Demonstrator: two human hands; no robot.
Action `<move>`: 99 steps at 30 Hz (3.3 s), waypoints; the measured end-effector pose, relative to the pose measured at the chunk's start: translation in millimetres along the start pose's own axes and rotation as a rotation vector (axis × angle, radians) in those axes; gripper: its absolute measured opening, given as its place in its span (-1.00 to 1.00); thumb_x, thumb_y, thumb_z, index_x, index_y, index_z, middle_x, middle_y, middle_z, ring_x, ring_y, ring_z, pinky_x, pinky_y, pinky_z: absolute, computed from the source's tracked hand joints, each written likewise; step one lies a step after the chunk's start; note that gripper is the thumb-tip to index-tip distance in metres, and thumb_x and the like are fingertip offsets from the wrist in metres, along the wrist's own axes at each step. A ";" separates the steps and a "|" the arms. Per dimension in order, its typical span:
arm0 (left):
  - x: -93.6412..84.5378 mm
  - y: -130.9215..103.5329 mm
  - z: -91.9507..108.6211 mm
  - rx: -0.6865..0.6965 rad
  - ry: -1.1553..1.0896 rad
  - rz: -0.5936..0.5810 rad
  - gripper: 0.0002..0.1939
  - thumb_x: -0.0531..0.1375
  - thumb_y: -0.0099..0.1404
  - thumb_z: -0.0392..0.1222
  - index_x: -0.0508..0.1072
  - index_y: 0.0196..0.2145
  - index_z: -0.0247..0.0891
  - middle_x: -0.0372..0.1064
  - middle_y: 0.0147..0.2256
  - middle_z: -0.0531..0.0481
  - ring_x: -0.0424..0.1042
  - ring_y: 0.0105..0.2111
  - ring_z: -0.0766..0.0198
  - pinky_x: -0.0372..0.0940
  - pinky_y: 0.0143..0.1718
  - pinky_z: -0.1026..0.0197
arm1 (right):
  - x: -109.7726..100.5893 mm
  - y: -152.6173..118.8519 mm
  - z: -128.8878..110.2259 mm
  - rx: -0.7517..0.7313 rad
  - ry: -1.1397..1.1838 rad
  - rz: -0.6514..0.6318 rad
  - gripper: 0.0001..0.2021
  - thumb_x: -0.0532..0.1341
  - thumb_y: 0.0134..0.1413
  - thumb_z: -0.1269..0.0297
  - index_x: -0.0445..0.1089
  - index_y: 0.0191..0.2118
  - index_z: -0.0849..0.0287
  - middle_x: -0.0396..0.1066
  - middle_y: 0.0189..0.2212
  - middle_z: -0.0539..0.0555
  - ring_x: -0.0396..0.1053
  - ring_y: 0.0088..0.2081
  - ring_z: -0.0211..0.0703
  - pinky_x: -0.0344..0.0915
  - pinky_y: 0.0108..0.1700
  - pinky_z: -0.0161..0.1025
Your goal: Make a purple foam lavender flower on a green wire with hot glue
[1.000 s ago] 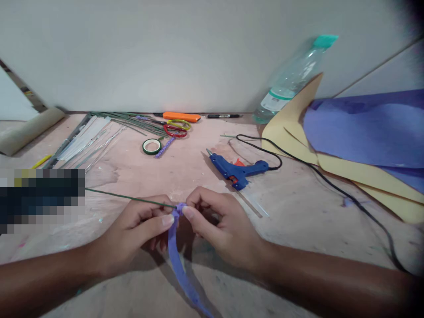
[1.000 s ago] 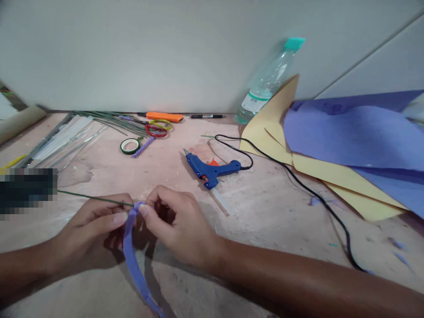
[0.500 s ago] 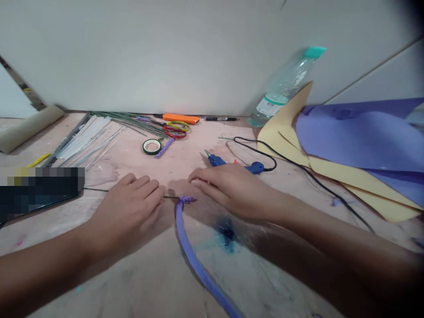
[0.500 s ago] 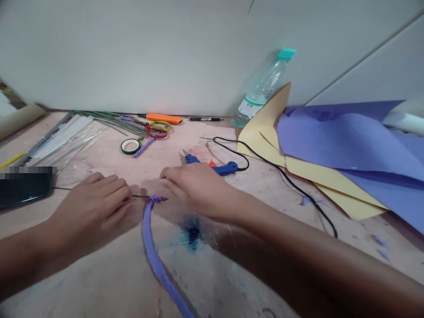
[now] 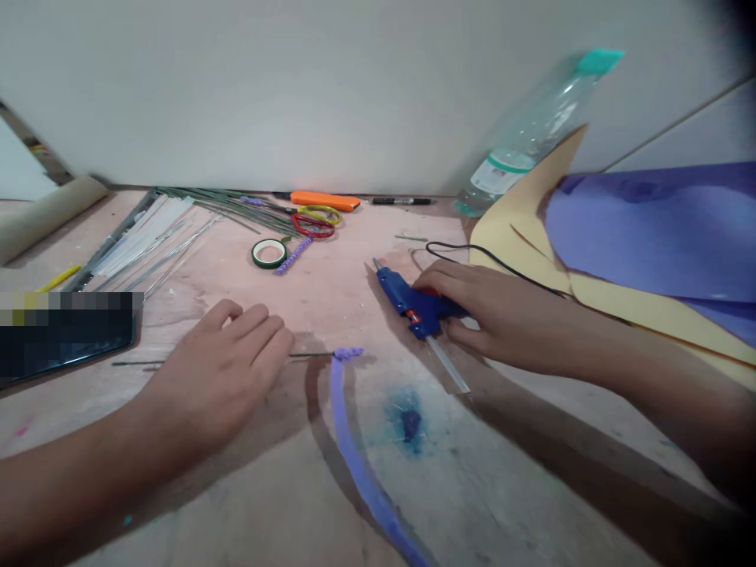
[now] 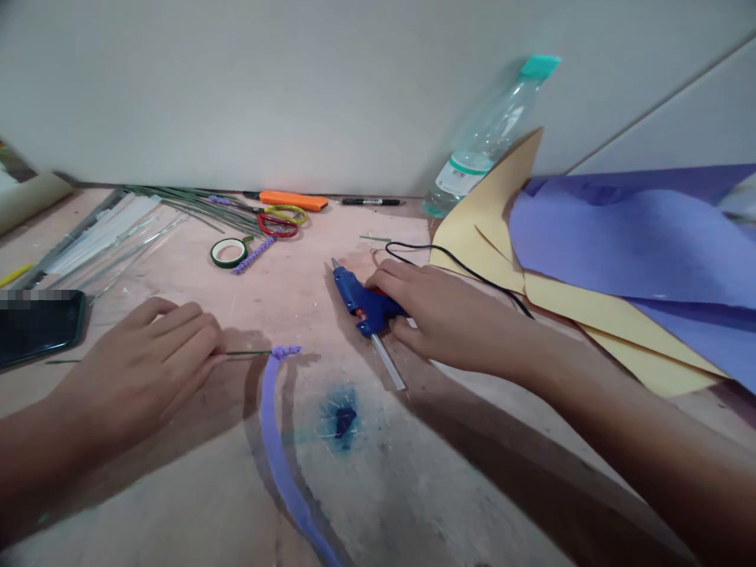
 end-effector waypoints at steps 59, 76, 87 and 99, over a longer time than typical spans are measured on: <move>17.9 -9.3 14.8 -0.051 -0.432 -0.074 -0.73 0.03 0.39 -0.31 0.38 -0.45 -0.20 0.40 -0.54 0.07 0.36 -0.57 0.24 0.10 -0.49 0.08 | -14.2 -3.1 -75.6 0.058 0.227 0.294 -0.94 0.19 0.07 0.27 0.32 -0.30 0.07 0.40 -0.43 0.05 0.31 -0.46 -0.10 0.15 -0.41 -0.17; 21.6 -11.8 14.0 -0.028 -0.454 -0.157 -0.72 0.00 0.41 -0.28 0.43 -0.40 -0.22 0.41 -0.50 0.05 0.38 -0.52 0.23 0.08 -0.43 0.07 | 37.2 -24.7 -84.3 -0.077 0.454 0.175 -0.73 0.15 0.25 -0.01 0.19 -0.31 0.06 0.30 -0.45 0.01 0.24 -0.48 -0.17 0.10 -0.43 -0.20; 24.2 -13.1 13.9 -0.033 -0.462 -0.149 -0.69 -0.03 0.42 -0.29 0.46 -0.38 -0.22 0.41 -0.49 0.04 0.38 -0.51 0.21 0.09 -0.42 0.06 | 42.2 -20.0 -83.4 -0.146 0.441 0.238 -0.78 0.17 0.19 0.09 0.15 -0.33 0.07 0.24 -0.49 -0.04 0.15 -0.54 -0.23 0.03 -0.47 -0.20; 25.4 -14.5 13.3 -0.038 -0.466 -0.140 -0.71 -0.03 0.43 -0.26 0.43 -0.38 -0.20 0.41 -0.48 0.05 0.36 -0.50 0.21 0.06 -0.41 0.05 | 45.5 -20.9 -81.6 -0.207 0.439 0.341 -0.69 0.13 0.30 -0.02 0.16 -0.34 0.09 0.19 -0.51 -0.07 0.11 -0.56 -0.29 -0.02 -0.49 -0.24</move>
Point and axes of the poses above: each hand's wrist, its own y-axis towards the middle knuckle, its own x-axis out of the palm, z = x × y, the point moved 2 cm from there along y, towards the middle knuckle
